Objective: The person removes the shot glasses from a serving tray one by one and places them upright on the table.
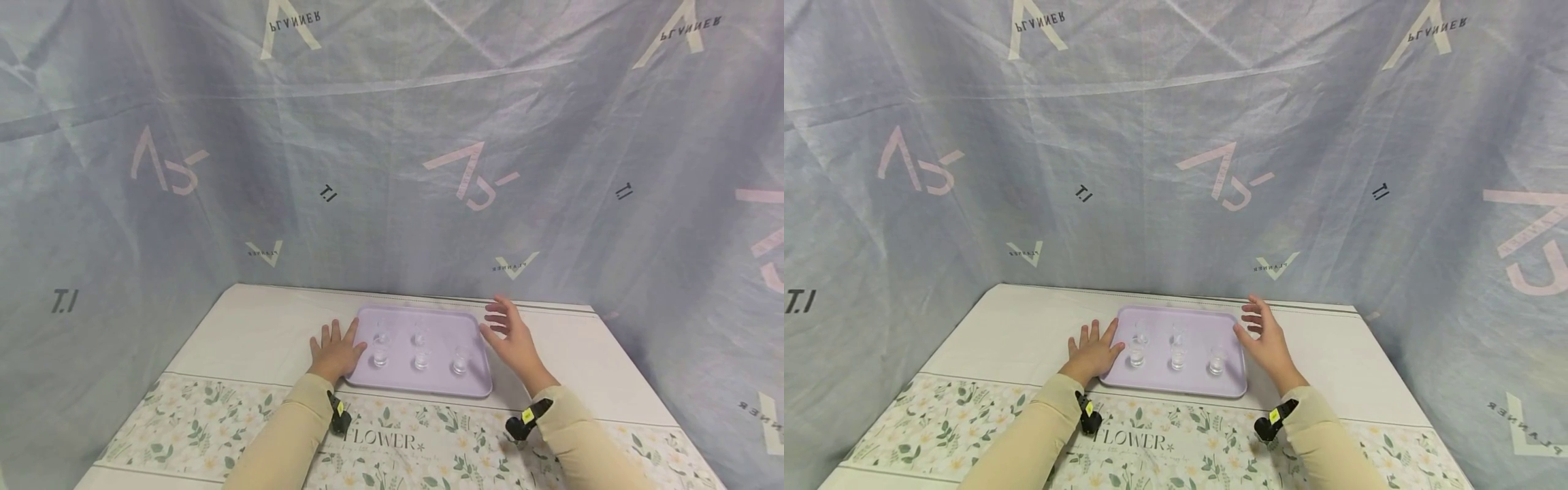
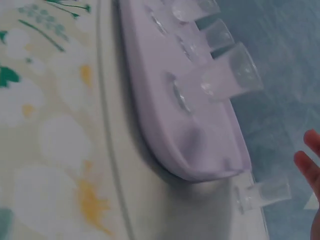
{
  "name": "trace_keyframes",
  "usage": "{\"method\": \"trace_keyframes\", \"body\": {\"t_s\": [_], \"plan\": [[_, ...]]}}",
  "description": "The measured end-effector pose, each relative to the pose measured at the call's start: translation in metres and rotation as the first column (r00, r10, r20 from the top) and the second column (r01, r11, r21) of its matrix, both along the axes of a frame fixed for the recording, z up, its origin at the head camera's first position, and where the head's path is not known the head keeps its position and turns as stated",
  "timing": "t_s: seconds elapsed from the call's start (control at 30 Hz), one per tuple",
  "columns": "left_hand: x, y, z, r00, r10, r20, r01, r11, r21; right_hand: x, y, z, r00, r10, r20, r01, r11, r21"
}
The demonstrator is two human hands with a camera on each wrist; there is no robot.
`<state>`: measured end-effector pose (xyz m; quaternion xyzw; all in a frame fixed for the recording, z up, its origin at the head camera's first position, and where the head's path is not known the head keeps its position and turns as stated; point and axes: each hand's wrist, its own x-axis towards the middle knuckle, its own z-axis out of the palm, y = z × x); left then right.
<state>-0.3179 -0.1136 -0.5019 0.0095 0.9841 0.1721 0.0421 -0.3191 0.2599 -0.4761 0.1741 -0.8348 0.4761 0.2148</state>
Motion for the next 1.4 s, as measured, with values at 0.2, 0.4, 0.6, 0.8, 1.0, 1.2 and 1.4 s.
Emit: {"method": "trace_keyframes", "body": {"t_s": [0.2,0.4,0.6,0.8,1.0,1.2,1.4], "plan": [[-0.001,-0.001,-0.002,1.000,-0.003,-0.003,0.003,1.000,0.003,0.027,-0.018,0.011,0.996,0.055,0.075,-0.052,0.998,-0.046],[-0.004,-0.002,-0.003,1.000,-0.006,-0.010,0.006,1.000,0.012,0.025,-0.020,-0.013,0.993,0.089,0.082,-0.082,0.993,-0.079],[-0.003,-0.002,-0.003,1.000,-0.004,0.001,0.004,1.000,0.009,0.022,-0.020,-0.037,0.982,0.163,0.098,-0.152,0.981,-0.117],[-0.002,-0.002,-0.003,1.000,-0.003,-0.007,0.003,1.000,0.007,0.040,-0.030,-0.022,0.971,0.210,0.115,-0.195,0.973,-0.124],[-0.002,-0.001,-0.003,1.000,0.000,-0.005,0.000,1.000,0.008,0.049,-0.039,-0.015,0.978,0.167,0.122,-0.158,0.984,-0.085],[-0.002,-0.001,-0.004,1.000,0.002,0.001,-0.002,1.000,0.016,0.048,-0.041,-0.018,0.986,0.140,0.095,-0.133,0.988,-0.073],[-0.007,-0.002,-0.011,1.000,0.001,0.008,-0.002,1.000,0.027,0.047,-0.042,-0.019,0.985,0.139,0.098,-0.131,0.988,-0.081]]}}
